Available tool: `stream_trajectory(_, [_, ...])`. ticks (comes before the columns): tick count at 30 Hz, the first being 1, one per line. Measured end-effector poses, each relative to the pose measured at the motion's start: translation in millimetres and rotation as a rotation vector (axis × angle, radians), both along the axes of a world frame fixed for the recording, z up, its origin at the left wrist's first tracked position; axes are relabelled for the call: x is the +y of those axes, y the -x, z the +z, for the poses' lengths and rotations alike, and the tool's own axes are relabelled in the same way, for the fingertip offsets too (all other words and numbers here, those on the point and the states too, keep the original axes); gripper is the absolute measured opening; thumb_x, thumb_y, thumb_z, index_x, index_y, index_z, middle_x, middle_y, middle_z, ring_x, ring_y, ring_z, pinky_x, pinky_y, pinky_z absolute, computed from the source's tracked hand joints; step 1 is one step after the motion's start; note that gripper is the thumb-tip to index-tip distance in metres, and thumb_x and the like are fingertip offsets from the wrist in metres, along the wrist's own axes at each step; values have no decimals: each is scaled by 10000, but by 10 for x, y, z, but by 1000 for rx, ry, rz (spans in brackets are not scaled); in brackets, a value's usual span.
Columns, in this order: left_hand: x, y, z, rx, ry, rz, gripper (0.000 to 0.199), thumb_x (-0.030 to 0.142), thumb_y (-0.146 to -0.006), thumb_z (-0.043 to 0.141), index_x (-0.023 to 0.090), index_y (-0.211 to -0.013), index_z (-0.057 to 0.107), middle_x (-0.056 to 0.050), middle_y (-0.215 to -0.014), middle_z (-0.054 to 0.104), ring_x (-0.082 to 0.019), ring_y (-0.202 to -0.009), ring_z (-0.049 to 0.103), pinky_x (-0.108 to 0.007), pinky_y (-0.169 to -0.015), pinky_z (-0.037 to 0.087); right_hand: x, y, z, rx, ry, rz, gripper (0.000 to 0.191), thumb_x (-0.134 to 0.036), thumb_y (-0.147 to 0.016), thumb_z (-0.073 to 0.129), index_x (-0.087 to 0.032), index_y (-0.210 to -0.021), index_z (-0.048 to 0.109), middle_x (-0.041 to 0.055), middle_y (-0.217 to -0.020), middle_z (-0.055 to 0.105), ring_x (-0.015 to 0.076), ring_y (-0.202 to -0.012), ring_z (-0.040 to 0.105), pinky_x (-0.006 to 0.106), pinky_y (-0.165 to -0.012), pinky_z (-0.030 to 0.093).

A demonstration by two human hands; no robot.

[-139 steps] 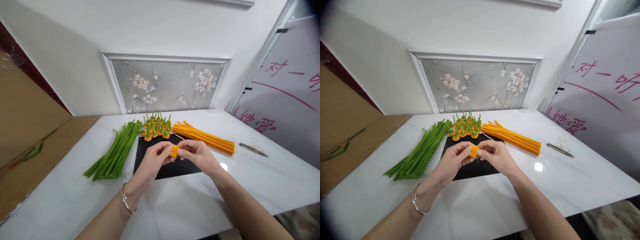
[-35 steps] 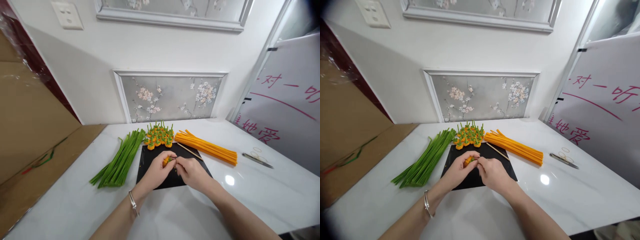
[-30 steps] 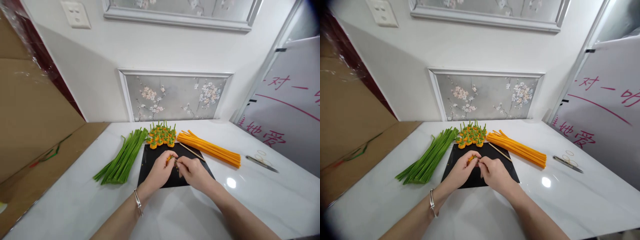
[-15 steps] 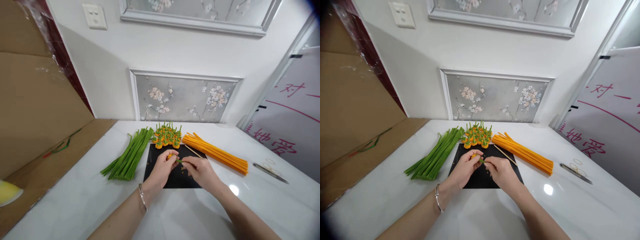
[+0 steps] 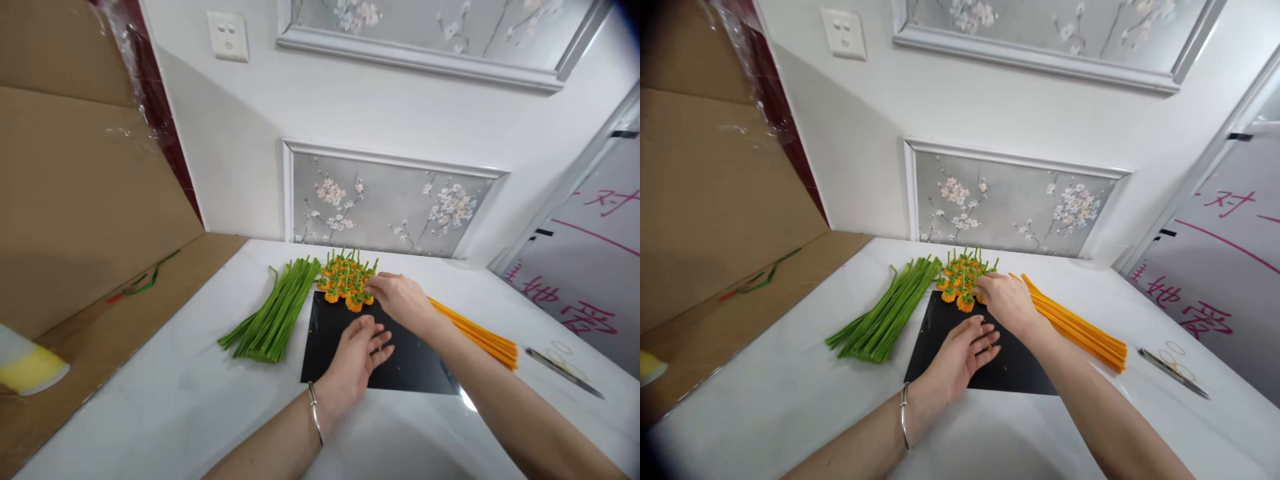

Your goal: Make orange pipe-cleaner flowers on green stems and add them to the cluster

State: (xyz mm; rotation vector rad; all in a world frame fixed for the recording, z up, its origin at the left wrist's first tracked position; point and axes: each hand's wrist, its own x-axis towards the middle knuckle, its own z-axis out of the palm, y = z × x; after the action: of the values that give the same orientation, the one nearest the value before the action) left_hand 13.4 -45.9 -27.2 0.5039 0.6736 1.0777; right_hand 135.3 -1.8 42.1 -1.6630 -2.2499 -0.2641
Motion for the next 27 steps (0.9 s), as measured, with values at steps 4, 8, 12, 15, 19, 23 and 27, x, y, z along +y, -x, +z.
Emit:
stream_trajectory(4, [-90,-55,-65,137,12,-114,130,165,-825,652,119,-929,587,-98,-875,639,-167,-730,664,-338,-768,526,235,191,19,-99,26,33,243,-343,-963,466,-274,-962,699,16,-938,707,171,-829,654,239,-619,383])
stream_trajectory(8, [-77,-60,-162,165,-33,-166,148,210,-789,697,96,-861,638,-92,-789,645,-158,-690,641,-338,-750,514,409,435,10,-162,21,97,249,-365,-956,482,-273,-934,713,28,-924,697,178,-849,646,248,-650,385])
stream_trajectory(12, [-17,-39,-228,176,-29,-152,150,238,-771,710,105,-804,647,-58,-721,633,-137,-648,617,-315,-717,499,602,659,7,-221,11,146,231,-336,-945,505,-257,-932,721,61,-955,689,209,-974,607,286,-761,379])
stream_trajectory(15, [0,-34,-247,177,-29,-142,158,251,-768,712,110,-786,645,-49,-709,629,-130,-644,609,-308,-713,493,726,780,-47,-255,8,150,224,-312,-935,517,-226,-913,723,88,-975,684,228,-994,587,326,-811,358])
stream_trajectory(19, [-7,-43,-261,170,-54,-163,234,316,-721,760,109,-758,657,-48,-689,624,-130,-636,597,-302,-703,488,821,873,-171,-281,15,141,231,-255,-928,511,-189,-862,722,112,-962,685,239,-992,580,351,-825,340])
stream_trajectory(23, [4,-42,-246,155,-47,-159,221,302,-709,766,113,-751,660,-49,-710,638,-112,-619,581,-288,-698,493,836,908,-242,-272,17,138,240,-246,-928,502,-167,-865,720,129,-970,684,241,-982,583,358,-829,339])
stream_trajectory(27, [58,-1,-204,124,-30,-121,114,199,-757,712,106,-746,648,-50,-694,641,-108,-615,591,-274,-687,506,780,892,-198,-204,-4,154,218,-310,-918,529,-195,-954,711,119,-1015,677,256,-1032,568,362,-855,339])
